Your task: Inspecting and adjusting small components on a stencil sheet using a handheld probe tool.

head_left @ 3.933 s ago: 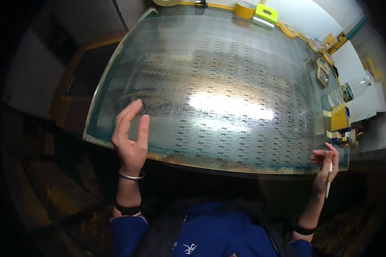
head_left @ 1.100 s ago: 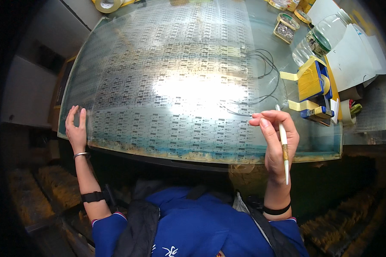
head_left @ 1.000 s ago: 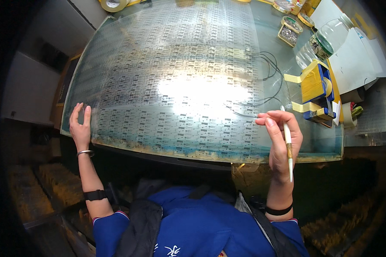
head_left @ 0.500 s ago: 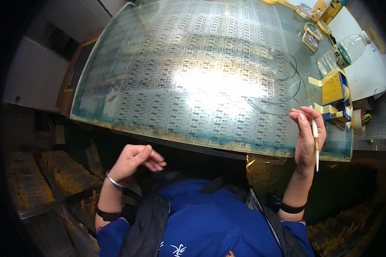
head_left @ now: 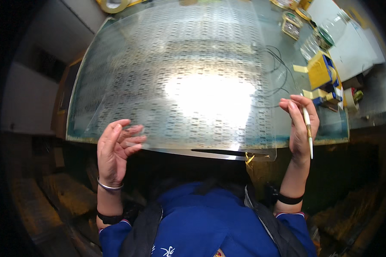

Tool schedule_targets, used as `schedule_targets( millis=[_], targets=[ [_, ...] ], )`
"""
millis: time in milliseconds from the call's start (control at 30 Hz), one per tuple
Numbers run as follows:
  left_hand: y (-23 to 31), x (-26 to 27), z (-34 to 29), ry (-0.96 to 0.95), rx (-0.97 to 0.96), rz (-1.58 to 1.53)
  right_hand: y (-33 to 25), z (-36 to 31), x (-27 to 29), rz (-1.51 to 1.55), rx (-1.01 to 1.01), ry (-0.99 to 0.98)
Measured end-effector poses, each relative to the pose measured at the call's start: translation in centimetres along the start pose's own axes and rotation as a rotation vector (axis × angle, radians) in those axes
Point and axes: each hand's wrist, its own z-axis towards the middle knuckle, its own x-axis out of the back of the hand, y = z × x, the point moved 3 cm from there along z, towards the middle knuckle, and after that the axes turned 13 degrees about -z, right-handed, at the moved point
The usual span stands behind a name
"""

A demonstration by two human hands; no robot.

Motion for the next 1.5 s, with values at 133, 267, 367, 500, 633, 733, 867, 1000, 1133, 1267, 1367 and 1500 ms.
schedule_targets(
  millis=[133,267,367,500,633,733,867,1000,1133,1267,1367,1500],
  targets=[
    [1.0,-0.7,0.5,-0.006,-0.092,0.133,-0.2,-0.1,0.0,-0.012,0.025,0.052],
    [1.2,-0.1,0.6,-0.008,-0.118,0.202,-0.3,0.1,-0.1,-0.022,0.011,0.043],
    [0.8,0.6,0.8,-0.021,-0.128,0.188,-0.2,0.0,0.1,-0.053,0.014,0.04],
    [0.3,1.1,0.8,-0.021,-0.138,0.146,-0.3,0.0,0.2,-0.071,0.014,0.028],
    [0.2,1.3,0.8,-0.004,-0.131,0.132,-0.2,0.1,0.1,-0.053,0.023,0.029],
    [0.3,1.7,0.8,-0.015,-0.135,0.126,-0.3,0.1,0.0,-0.042,0.026,0.03],
    [0.5,2.4,0.9,-0.011,-0.145,0.124,-0.2,0.1,0.2,-0.065,0.025,0.025],
    [0.4,2.8,1.0,0.009,-0.153,0.118,0.0,0.2,0.2,-0.066,0.024,0.024],
    [0.3,2.9,1.0,0.052,-0.158,0.139,0.2,0.3,0.3,-0.079,0.025,0.019],
    [0.3,2.7,1.1,0.06,-0.156,0.149,0.2,0.2,0.2,-0.08,0.011,0.025],
    [0.5,2.4,1.0,0.063,-0.152,0.144,0.1,0.2,0.2,-0.083,-0.001,0.025],
    [0.4,2.5,1.2,0.084,-0.141,0.138,0.2,0.2,0.2,-0.093,0.008,0.022]
  ],
)
